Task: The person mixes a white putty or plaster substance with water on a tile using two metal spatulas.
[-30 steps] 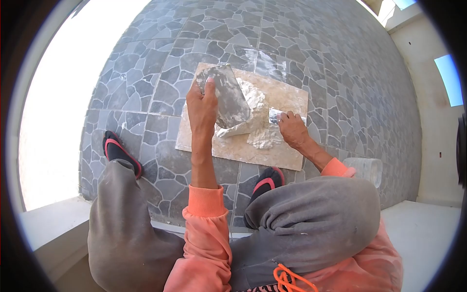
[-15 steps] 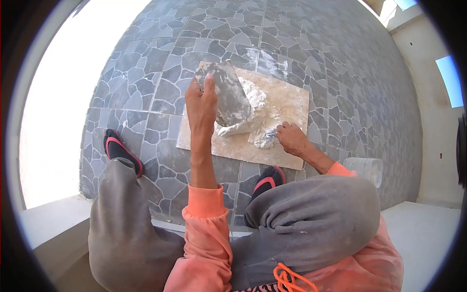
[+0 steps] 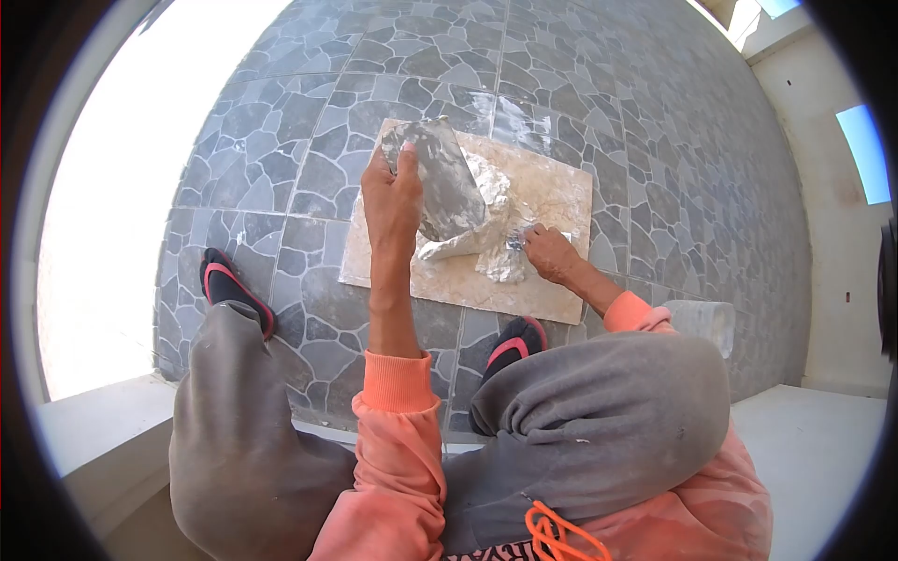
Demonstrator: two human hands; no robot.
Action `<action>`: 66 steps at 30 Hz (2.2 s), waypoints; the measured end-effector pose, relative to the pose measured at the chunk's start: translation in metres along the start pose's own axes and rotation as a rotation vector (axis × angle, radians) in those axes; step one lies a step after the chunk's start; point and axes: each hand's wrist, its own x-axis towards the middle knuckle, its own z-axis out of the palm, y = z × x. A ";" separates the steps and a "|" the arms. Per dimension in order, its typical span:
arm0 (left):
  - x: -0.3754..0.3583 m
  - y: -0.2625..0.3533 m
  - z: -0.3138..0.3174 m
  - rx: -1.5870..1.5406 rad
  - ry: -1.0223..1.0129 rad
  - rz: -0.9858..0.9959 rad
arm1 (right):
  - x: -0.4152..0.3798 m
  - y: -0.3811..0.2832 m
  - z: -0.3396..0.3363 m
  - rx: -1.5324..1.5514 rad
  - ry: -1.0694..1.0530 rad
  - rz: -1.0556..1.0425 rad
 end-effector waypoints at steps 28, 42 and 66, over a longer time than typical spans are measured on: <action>0.007 -0.009 -0.003 -0.074 0.023 0.035 | 0.020 0.028 0.028 -0.021 -0.041 0.006; 0.003 -0.006 -0.012 -0.014 0.045 -0.001 | -0.031 -0.006 -0.030 0.014 0.130 0.148; 0.026 0.028 -0.066 -0.269 0.283 0.091 | -0.018 -0.039 0.002 0.022 0.031 -0.105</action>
